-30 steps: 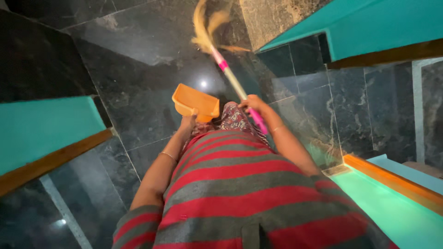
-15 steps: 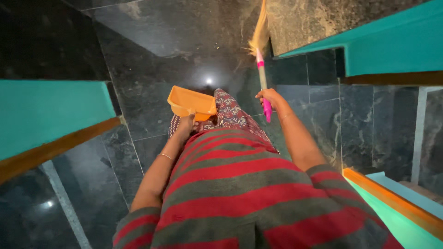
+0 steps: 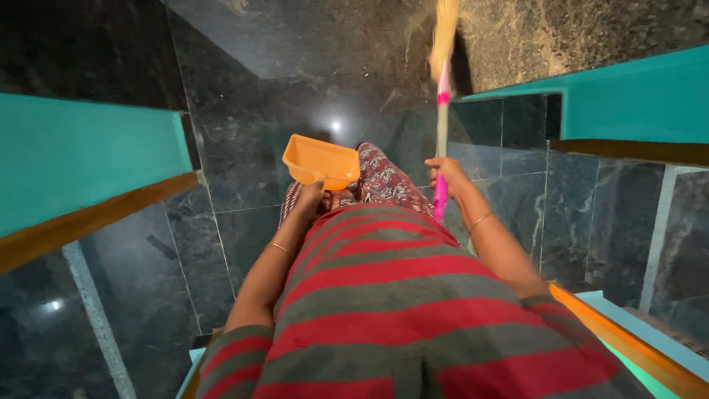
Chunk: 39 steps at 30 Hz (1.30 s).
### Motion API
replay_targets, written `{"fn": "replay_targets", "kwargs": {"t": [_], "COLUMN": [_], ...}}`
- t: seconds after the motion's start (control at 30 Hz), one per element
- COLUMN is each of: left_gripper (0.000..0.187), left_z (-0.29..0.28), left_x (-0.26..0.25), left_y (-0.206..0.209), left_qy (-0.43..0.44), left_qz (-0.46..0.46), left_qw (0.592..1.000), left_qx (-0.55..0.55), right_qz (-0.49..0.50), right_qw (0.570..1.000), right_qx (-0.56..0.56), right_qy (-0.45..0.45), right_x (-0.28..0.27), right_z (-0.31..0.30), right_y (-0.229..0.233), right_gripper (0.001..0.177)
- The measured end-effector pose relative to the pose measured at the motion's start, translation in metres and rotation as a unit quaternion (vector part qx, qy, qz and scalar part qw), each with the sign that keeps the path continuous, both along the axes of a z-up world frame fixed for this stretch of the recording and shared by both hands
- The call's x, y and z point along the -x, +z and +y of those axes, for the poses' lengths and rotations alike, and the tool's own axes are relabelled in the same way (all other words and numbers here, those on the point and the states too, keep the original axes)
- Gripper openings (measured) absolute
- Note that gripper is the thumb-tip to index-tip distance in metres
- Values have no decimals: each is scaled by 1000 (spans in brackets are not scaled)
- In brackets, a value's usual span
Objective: The person sweeps the floor using a broom and a dustpan, moving through several rooms including a bedroom and a storage area.
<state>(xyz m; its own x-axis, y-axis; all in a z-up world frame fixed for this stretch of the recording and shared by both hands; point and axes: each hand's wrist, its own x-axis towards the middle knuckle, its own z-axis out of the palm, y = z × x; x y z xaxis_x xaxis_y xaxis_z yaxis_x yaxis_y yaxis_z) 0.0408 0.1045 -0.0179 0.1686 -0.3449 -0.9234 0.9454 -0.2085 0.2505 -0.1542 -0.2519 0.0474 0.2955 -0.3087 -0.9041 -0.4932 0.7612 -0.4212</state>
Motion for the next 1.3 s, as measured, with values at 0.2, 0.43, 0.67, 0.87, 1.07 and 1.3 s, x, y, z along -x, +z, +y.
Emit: {"fn": "replay_targets", "kwargs": {"t": [0.2, 0.43, 0.67, 0.87, 1.07, 1.3], "left_gripper": [41, 34, 44, 53, 54, 52], "left_z": [-3, -14, -28, -47, -71, -92], "left_x": [3, 10, 10, 19, 39, 49], "left_y": [-13, -14, -2, 1, 0, 5], "left_qy": [-39, 14, 48, 72, 119, 170], "left_qz": [-27, -43, -43, -46, -21, 55], "left_qw": [999, 999, 997, 991, 991, 982], "left_qx": [-20, 28, -34, -107, -63, -58], "right_qz": [34, -87, -113, 1, 38, -62], "right_qw": [963, 968, 985, 988, 888, 872], "right_qx": [-240, -203, -68, -148, -455, -473], "right_qy": [120, 118, 111, 39, 51, 105], "right_x": [-33, -77, -81, -85, -88, -154], "right_z": [47, 33, -43, -81, -74, -72], "right_y": [1, -9, 14, 26, 54, 30], "right_gripper": [19, 23, 23, 19, 14, 14]}}
